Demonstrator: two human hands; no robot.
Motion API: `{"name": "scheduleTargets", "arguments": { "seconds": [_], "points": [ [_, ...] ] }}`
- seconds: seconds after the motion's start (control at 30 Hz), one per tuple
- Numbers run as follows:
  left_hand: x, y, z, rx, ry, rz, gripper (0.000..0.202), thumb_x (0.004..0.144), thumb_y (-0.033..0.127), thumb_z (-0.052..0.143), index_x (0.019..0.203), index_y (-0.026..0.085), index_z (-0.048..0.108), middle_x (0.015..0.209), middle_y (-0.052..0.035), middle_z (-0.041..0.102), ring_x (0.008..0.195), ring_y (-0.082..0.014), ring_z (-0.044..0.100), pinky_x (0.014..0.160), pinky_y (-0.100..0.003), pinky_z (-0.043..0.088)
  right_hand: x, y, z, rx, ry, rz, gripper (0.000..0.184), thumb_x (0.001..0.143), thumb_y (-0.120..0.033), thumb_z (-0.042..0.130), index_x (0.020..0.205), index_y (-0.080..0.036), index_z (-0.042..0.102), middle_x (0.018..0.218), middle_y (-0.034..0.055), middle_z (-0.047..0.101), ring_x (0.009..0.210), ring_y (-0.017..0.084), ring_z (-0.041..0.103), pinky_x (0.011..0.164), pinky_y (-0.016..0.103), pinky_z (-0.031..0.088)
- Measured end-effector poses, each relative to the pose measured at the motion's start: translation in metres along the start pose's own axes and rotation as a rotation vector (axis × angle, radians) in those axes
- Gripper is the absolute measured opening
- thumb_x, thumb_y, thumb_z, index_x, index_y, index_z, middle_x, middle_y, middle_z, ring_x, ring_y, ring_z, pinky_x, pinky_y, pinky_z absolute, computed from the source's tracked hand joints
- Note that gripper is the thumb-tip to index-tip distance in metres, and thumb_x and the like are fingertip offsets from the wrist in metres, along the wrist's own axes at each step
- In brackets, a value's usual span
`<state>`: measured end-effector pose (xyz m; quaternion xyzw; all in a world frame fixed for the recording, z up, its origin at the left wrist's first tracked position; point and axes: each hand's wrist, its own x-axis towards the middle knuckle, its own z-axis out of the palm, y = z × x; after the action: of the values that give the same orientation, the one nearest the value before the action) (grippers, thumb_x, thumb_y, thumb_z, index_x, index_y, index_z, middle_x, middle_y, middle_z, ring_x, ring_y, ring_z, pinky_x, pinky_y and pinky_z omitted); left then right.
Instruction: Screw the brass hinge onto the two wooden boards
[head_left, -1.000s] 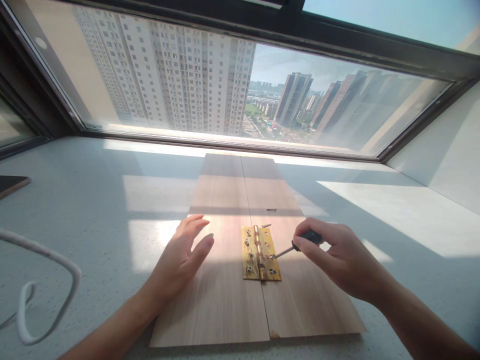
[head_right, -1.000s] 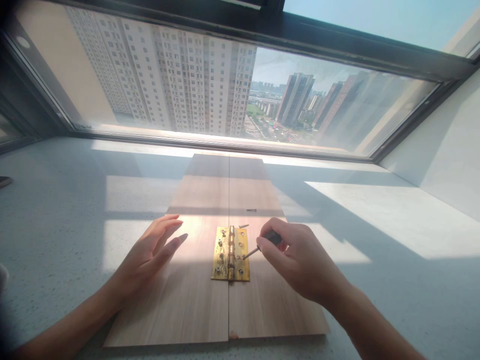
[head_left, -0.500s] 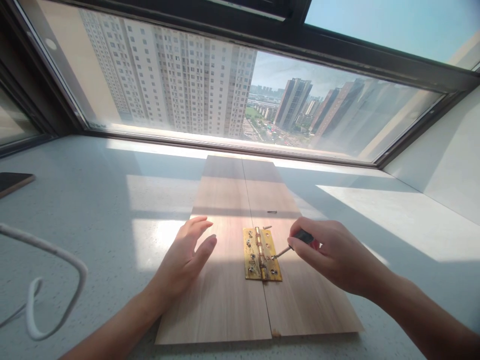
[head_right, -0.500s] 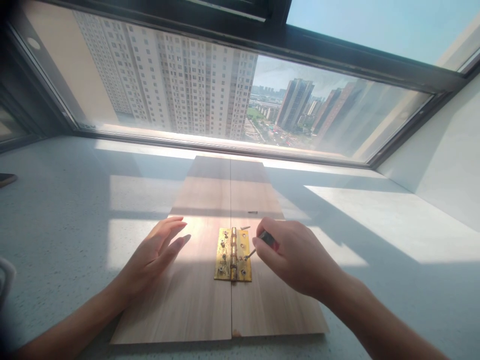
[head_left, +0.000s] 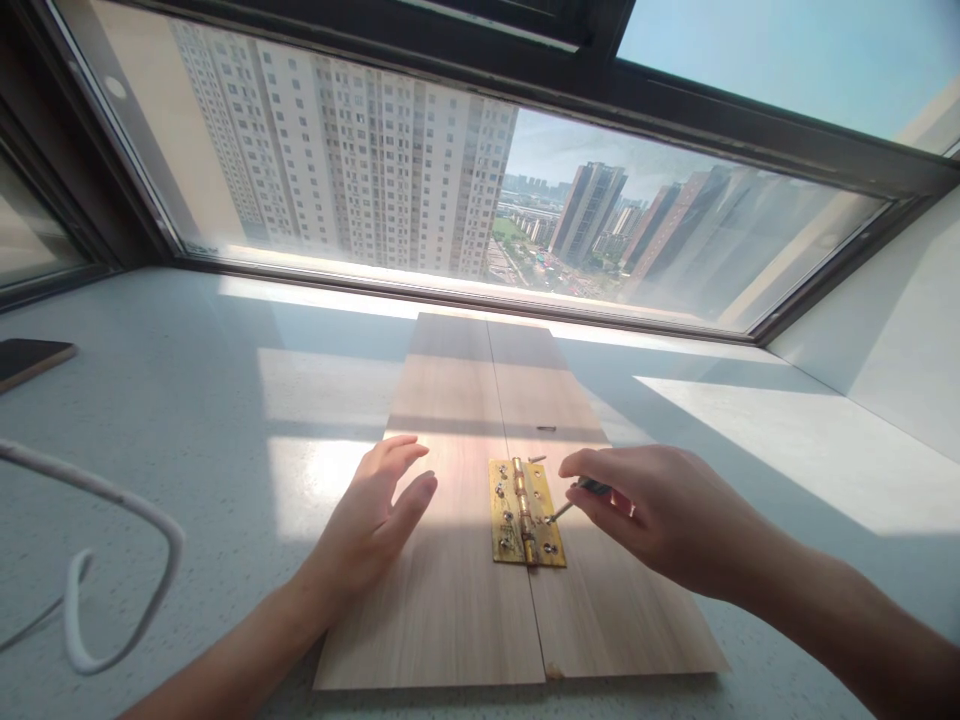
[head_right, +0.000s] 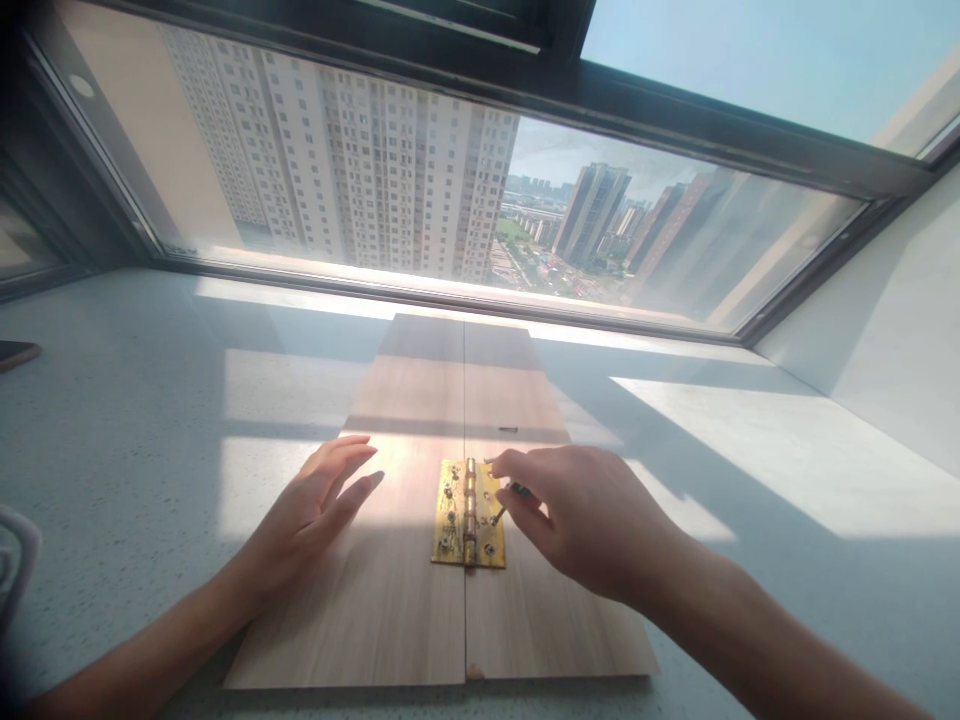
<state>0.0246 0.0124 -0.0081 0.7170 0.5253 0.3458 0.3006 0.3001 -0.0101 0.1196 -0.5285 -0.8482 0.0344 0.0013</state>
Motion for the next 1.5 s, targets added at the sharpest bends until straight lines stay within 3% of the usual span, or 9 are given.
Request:
{"name": "scheduleTargets", "arguments": {
  "seconds": [0.3,0.47,0.67,0.8,0.97,1.1,1.23,1.4,1.5],
  "points": [
    [0.001,0.000,0.000,0.000,-0.003,0.002,0.044,0.097,0.049,0.042,0.126,0.019,0.056,0.143,-0.0144,0.047,0.136,-0.0308,0.042,0.110,-0.054,0.039,0.005,-0.016,-0.020,-0.250,-0.261,-0.098,0.009,0.086,-0.016,0.055,0.079,-0.022,0.053,0.068,0.0022,0.064,0.055,0.018,0.058,0.048,0.031,0.014],
    [-0.002,0.000,-0.001,-0.007,0.002,0.022,0.044,0.097,0.049,0.041,0.125,0.018,0.056,0.142,-0.0156,0.046,0.136,-0.0319,0.041,0.110,-0.057,0.037,0.018,-0.016,-0.020,-0.254,-0.280,-0.102,0.010,0.088,-0.026,0.060,0.080,-0.021,0.055,0.068,0.0040,0.065,0.056,0.019,0.059,0.047,0.029,0.014],
    [-0.005,-0.001,-0.002,-0.015,0.004,0.028,0.044,0.097,0.049,0.041,0.124,0.018,0.058,0.142,-0.0164,0.047,0.134,-0.0328,0.044,0.104,-0.056,0.045,0.023,-0.018,-0.019,-0.324,-0.254,-0.009,0.032,0.091,-0.043,0.055,0.070,-0.020,0.057,0.065,0.0059,0.064,0.056,0.021,0.059,0.048,0.029,0.015],
    [-0.005,-0.002,0.000,-0.030,0.033,0.045,0.042,0.096,0.048,0.043,0.122,0.020,0.059,0.141,-0.0165,0.049,0.132,-0.0339,0.046,0.096,-0.054,0.051,0.016,-0.022,-0.017,-0.424,-0.212,-0.087,0.011,0.087,-0.023,0.059,0.077,-0.020,0.061,0.066,0.0035,0.063,0.051,0.019,0.058,0.047,0.030,0.013],
    [-0.005,-0.003,0.002,-0.035,0.059,0.069,0.038,0.096,0.045,0.045,0.122,0.021,0.060,0.139,-0.0161,0.050,0.130,-0.0350,0.048,0.093,-0.055,0.053,0.014,-0.023,-0.011,-0.573,-0.260,-0.317,0.013,0.078,-0.008,0.062,0.071,-0.019,0.059,0.064,0.0038,0.060,0.048,0.017,0.055,0.045,0.030,0.014],
    [-0.005,-0.003,0.002,-0.023,0.053,0.062,0.038,0.096,0.046,0.045,0.121,0.022,0.060,0.140,-0.0156,0.050,0.129,-0.0348,0.048,0.092,-0.054,0.053,0.019,-0.027,-0.014,-0.644,-0.387,-0.366,0.018,0.074,-0.001,0.059,0.072,-0.018,0.063,0.062,0.0044,0.064,0.048,0.017,0.056,0.043,0.030,0.016],
    [-0.005,-0.002,0.001,-0.015,0.047,0.059,0.039,0.096,0.046,0.045,0.121,0.022,0.060,0.140,-0.0151,0.050,0.129,-0.0346,0.048,0.092,-0.054,0.053,0.023,-0.033,-0.017,-0.567,-0.467,-0.278,0.016,0.069,-0.001,0.062,0.066,-0.016,0.065,0.058,0.0066,0.065,0.048,0.018,0.057,0.044,0.029,0.021],
    [-0.006,-0.001,-0.001,-0.013,0.050,0.062,0.039,0.095,0.046,0.047,0.121,0.020,0.061,0.138,-0.0148,0.052,0.127,-0.0340,0.050,0.096,-0.055,0.051,0.021,-0.030,-0.016,-0.376,-0.389,0.064,0.027,0.089,-0.027,0.055,0.066,-0.017,0.066,0.064,0.0105,0.066,0.056,0.023,0.063,0.047,0.030,0.022],
    [-0.005,0.000,-0.001,-0.004,0.045,0.069,0.041,0.094,0.046,0.047,0.121,0.019,0.061,0.137,-0.0159,0.052,0.129,-0.0340,0.048,0.100,-0.056,0.048,0.018,-0.028,-0.018,-0.338,-0.410,0.142,0.035,0.092,-0.034,0.051,0.064,-0.018,0.063,0.065,0.0097,0.065,0.058,0.023,0.062,0.047,0.029,0.023]
  ]
}}
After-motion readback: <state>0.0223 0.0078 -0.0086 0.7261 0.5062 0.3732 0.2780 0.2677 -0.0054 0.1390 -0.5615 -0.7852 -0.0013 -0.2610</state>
